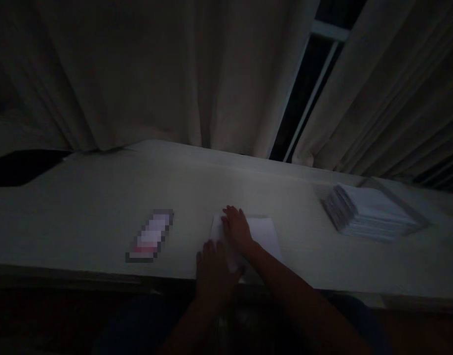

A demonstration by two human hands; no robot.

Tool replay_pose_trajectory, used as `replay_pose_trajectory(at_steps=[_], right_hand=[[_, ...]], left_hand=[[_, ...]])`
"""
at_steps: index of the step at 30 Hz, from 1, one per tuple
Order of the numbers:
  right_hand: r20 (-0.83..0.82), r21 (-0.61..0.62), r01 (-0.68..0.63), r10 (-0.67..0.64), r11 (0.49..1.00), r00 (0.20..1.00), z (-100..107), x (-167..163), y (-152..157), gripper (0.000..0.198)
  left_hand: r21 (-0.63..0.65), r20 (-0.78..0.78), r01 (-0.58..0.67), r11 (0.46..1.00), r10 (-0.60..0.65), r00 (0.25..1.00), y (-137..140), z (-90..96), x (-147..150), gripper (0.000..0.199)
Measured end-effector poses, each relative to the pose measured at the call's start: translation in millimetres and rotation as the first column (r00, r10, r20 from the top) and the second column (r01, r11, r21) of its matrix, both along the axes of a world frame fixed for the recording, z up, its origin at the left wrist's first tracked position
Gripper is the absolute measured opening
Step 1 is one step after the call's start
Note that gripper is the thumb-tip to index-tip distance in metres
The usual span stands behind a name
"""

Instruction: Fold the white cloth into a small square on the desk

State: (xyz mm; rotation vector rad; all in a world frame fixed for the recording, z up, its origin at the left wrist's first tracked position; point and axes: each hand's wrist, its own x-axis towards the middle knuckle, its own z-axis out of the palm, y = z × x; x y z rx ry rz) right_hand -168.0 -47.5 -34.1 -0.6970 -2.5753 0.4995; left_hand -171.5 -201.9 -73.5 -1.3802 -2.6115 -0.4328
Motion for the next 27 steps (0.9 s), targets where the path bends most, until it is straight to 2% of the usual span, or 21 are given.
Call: replay_pose_trajectory(at_steps=[1, 3, 5, 7, 9, 12, 15, 19, 22, 24, 27], right_hand=[[-0.037, -0.007, 0.053, -0.053, 0.999, 0.998, 3.7, 18.9, 13.9, 0.042], [-0.04, -0.132, 0.189, -0.196, 0.973, 0.98, 8.9, 59.9, 46.4, 0.038], [0.062, -0.37, 0.308, -0.308, 0.876, 0.949, 11.0, 97.1, 79.1, 0.037], [0.141, -0.506, 0.323, -0.294, 0.8, 0.946, 10.6, 122.9, 105.4, 0.035], [0.167, -0.577, 0.288, -0.235, 0.764, 0.957, 9.7, 135.6, 123.0, 0.033], [0.181, -0.692, 0.193, -0.091, 0.696, 0.979, 11.1, 138.4, 138.5, 0.032], [0.198, -0.792, 0.112, 0.079, 0.6, 0.977, 14.1, 135.6, 151.6, 0.034], [0.227, -0.871, 0.115, 0.185, 0.477, 0.956, 9.2, 131.9, 167.7, 0.037], [0.164, -0.917, 0.071, 0.209, 0.392, 0.964, -1.4, 129.2, 174.8, 0.033], [0.133, -0.925, 0.058, 0.176, 0.376, 0.975, -7.7, 128.1, 177.7, 0.032], [0.162, -0.912, 0.1, 0.125, 0.397, 0.979, -12.0, 127.4, 180.0, 0.034]], left_hand=[[-0.027, -0.02, -0.014, 1.0, 0.014, 1.0, 4.4, 6.0, -2.3, 0.096], [-0.067, -0.065, -0.012, 0.998, 0.007, 0.998, 17.4, 20.6, -9.8, 0.093], [-0.074, -0.104, 0.013, 0.997, -0.021, 0.994, 34.3, 33.3, -19.8, 0.092], [-0.055, -0.123, 0.051, 0.997, -0.057, 0.991, 50.7, 38.2, -29.3, 0.093], [-0.033, -0.112, 0.087, 0.996, -0.09, 0.99, 62.1, 33.0, -36.0, 0.096], [-0.04, -0.071, 0.104, 0.994, -0.107, 0.992, 67.9, 14.5, -39.4, 0.098], [-0.062, -0.055, 0.079, 0.995, -0.083, 0.995, 66.9, 0.6, -38.1, 0.1], [-0.08, -0.063, 0.07, 0.994, -0.075, 0.995, 67.6, -1.9, -35.9, 0.103], [-0.107, -0.073, 0.058, 0.993, -0.066, 0.995, 68.8, -0.8, -35.8, 0.105], [-0.12, -0.074, 0.06, 0.991, -0.069, 0.995, 69.0, -0.5, -36.0, 0.104], [-0.13, -0.058, 0.073, 0.989, -0.081, 0.995, 68.9, 0.4, -36.0, 0.104]])
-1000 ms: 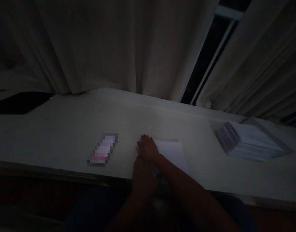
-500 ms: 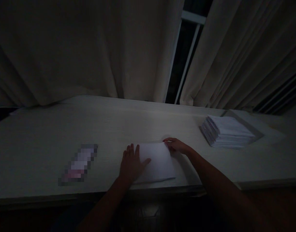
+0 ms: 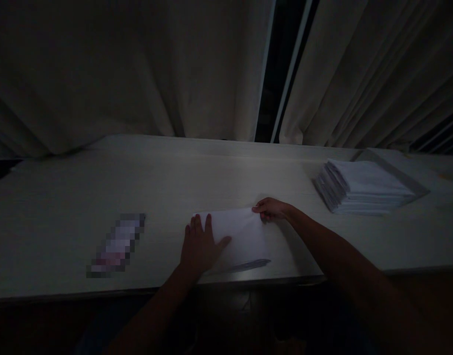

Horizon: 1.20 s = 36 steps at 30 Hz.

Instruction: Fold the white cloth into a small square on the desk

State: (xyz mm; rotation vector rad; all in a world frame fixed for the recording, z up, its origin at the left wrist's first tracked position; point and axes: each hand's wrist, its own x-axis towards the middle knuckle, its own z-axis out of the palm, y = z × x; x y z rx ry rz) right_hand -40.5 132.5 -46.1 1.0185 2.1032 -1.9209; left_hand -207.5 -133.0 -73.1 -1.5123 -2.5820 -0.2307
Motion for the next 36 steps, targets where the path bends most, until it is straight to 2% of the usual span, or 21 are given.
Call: replay_pose_trajectory(at_steps=[4, 10, 14, 16, 18, 21, 27, 29, 32, 36], right_hand=[[0.037, 0.023, -0.001, 0.0, 1.0, 0.999, -0.5, 1.2, -2.1, 0.034], [-0.01, 0.061, -0.003, 0.004, 0.998, 1.0, -2.9, 6.1, -7.0, 0.034], [-0.029, 0.088, 0.019, -0.016, 0.996, 0.999, 3.2, 4.9, -14.2, 0.034], [-0.036, 0.158, 0.061, -0.056, 0.986, 0.998, 6.4, 2.1, -21.0, 0.036], [0.001, 0.301, 0.136, -0.142, 0.944, 0.99, 6.9, -2.0, -28.1, 0.04], [0.058, 0.482, 0.214, -0.275, 0.85, 0.96, 1.9, -7.8, -36.4, 0.042], [0.013, 0.624, 0.332, -0.435, 0.707, 0.9, -4.7, -13.3, -47.4, 0.022], [-0.011, 0.639, 0.352, -0.45, 0.684, 0.893, -1.8, -13.0, -50.8, 0.022], [-0.029, 0.61, 0.349, -0.42, 0.711, 0.907, 3.5, -9.6, -53.3, 0.023], [-0.018, 0.489, 0.293, -0.327, 0.822, 0.945, 8.7, -4.5, -50.9, 0.022]], left_hand=[[-0.013, 0.003, 0.005, 1.0, -0.005, 1.0, -0.1, 2.1, 1.1, 0.104], [-0.006, -0.015, -0.004, 1.0, 0.004, 1.0, 0.4, 3.1, 2.8, 0.104], [0.0, -0.005, -0.007, 1.0, 0.007, 1.0, 0.3, 2.6, 2.9, 0.104], [0.005, -0.003, -0.011, 1.0, 0.011, 1.0, 0.5, 1.5, 2.6, 0.104], [0.012, -0.005, -0.012, 1.0, 0.012, 1.0, 0.9, 0.4, 2.1, 0.105], [0.002, -0.012, -0.013, 1.0, 0.013, 1.0, 1.9, 0.2, 1.4, 0.106], [-0.019, -0.013, -0.01, 1.0, 0.01, 1.0, 2.3, 3.5, -0.7, 0.106], [-0.011, -0.019, -0.011, 1.0, 0.011, 1.0, 1.6, 3.9, -1.0, 0.105], [0.012, -0.035, 0.004, 1.0, -0.003, 0.999, 0.5, 3.3, -0.7, 0.102], [0.06, -0.066, 0.063, 0.996, -0.059, 0.996, 0.0, 0.5, -1.4, 0.1]])
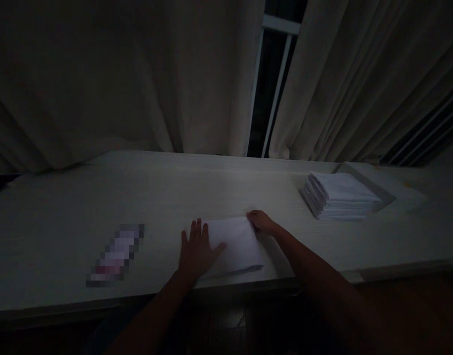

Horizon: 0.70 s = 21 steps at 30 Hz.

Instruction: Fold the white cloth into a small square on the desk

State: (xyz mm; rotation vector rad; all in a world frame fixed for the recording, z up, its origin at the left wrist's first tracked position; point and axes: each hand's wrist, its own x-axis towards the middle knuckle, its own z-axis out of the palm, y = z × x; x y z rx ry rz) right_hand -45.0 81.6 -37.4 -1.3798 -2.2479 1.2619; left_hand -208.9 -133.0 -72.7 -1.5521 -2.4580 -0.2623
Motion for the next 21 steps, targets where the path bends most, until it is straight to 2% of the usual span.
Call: replay_pose_trajectory(at_steps=[3, 6, 10, 14, 16, 17, 18, 19, 20, 21], right_hand=[[-0.034, -0.078, -0.055, 0.053, 0.995, 0.998, 4.5, -0.4, 4.2, 0.013], [-0.057, -0.07, -0.085, 0.081, 0.994, 0.995, 9.4, -2.2, 8.3, 0.009], [-0.024, 0.061, -0.08, 0.082, 0.995, 0.996, 15.1, -3.9, 5.5, 0.005], [-0.001, 0.271, -0.101, 0.105, 0.957, 0.995, 18.6, -24.0, -30.7, 0.027], [0.005, 0.394, -0.197, 0.212, 0.898, 0.977, 15.6, -46.1, -63.7, 0.035], [0.073, 0.522, -0.318, 0.33, 0.792, 0.941, 12.5, -58.3, -80.8, 0.039], [0.156, 0.597, -0.428, 0.425, 0.679, 0.892, 8.7, -69.7, -96.5, 0.043], [0.21, 0.615, -0.489, 0.47, 0.618, 0.857, 4.5, -78.8, -109.1, 0.046], [0.253, 0.618, -0.528, 0.489, 0.582, 0.835, 0.2, -84.3, -117.6, 0.05], [0.277, 0.606, -0.547, 0.492, 0.577, 0.826, -4.0, -85.0, -121.3, 0.054]], left_hand=[[-0.007, 0.039, -0.012, 1.0, 0.012, 0.999, 0.6, -3.2, -1.8, 0.103], [-0.017, 0.067, -0.036, 0.999, 0.037, 0.997, 1.4, -5.8, -3.7, 0.104], [-0.017, 0.073, -0.037, 0.999, 0.038, 0.997, 2.1, -7.4, -4.9, 0.105], [-0.007, 0.07, -0.022, 1.0, 0.022, 0.997, 1.9, -8.9, -5.7, 0.104], [-0.015, 0.054, -0.022, 1.0, 0.023, 0.998, 0.9, -9.7, -7.0, 0.098], [-0.029, 0.045, -0.013, 0.999, 0.014, 0.999, 0.2, -9.9, -7.8, 0.093], [-0.049, 0.036, 0.004, 0.999, -0.002, 0.999, -0.6, -9.9, -8.6, 0.088], [-0.069, 0.03, 0.025, 0.997, -0.023, 0.999, -1.3, -9.6, -9.3, 0.082], [-0.086, 0.027, 0.042, 0.995, -0.04, 0.999, -1.9, -8.9, -9.5, 0.078], [-0.094, 0.028, 0.049, 0.994, -0.047, 0.999, -2.3, -8.0, -9.3, 0.075]])
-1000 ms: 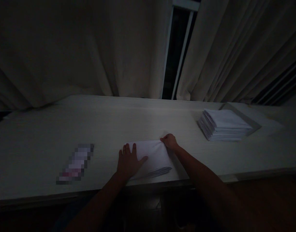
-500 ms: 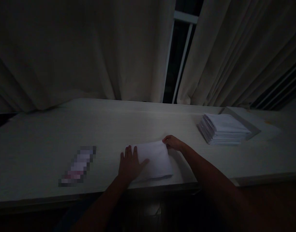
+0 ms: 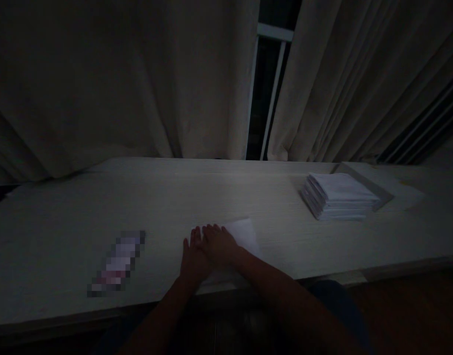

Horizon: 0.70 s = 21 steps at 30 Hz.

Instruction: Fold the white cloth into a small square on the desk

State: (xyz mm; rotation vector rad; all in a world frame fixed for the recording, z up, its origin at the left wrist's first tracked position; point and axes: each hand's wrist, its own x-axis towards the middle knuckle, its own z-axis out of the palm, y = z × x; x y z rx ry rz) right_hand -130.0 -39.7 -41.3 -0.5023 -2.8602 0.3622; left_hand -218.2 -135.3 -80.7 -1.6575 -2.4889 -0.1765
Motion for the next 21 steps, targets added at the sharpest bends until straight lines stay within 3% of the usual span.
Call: replay_pose_trajectory(at_steps=[2, 5, 10, 15, 21], right_hand=[[0.032, -0.02, 0.055, -0.054, 0.998, 0.998, -7.3, 13.6, 6.5, 0.061], [0.071, -0.017, 0.171, -0.169, 0.985, 0.983, -14.0, 60.4, 38.5, 0.069], [0.146, -0.017, 0.3, -0.295, 0.954, 0.944, -10.7, 118.5, 75.2, 0.068], [0.057, 0.06, 0.306, -0.309, 0.95, 0.949, -3.7, 117.3, 52.0, 0.074], [0.041, 0.034, 0.229, -0.231, 0.973, 0.972, -17.9, 124.6, 13.7, 0.07]], left_hand=[[0.014, 0.012, -0.029, 0.999, 0.029, 1.0, 0.1, 2.2, 1.9, 0.071], [0.061, 0.031, -0.075, 0.995, 0.073, 0.997, 1.5, 4.7, 6.4, 0.078], [0.102, 0.027, -0.082, 0.991, 0.079, 0.996, 3.2, 4.2, 8.4, 0.086], [0.094, 0.053, -0.1, 0.99, 0.096, 0.994, 3.3, 3.1, 6.6, 0.095], [0.092, 0.044, -0.09, 0.992, 0.087, 0.995, 5.4, 3.9, 8.4, 0.097]])
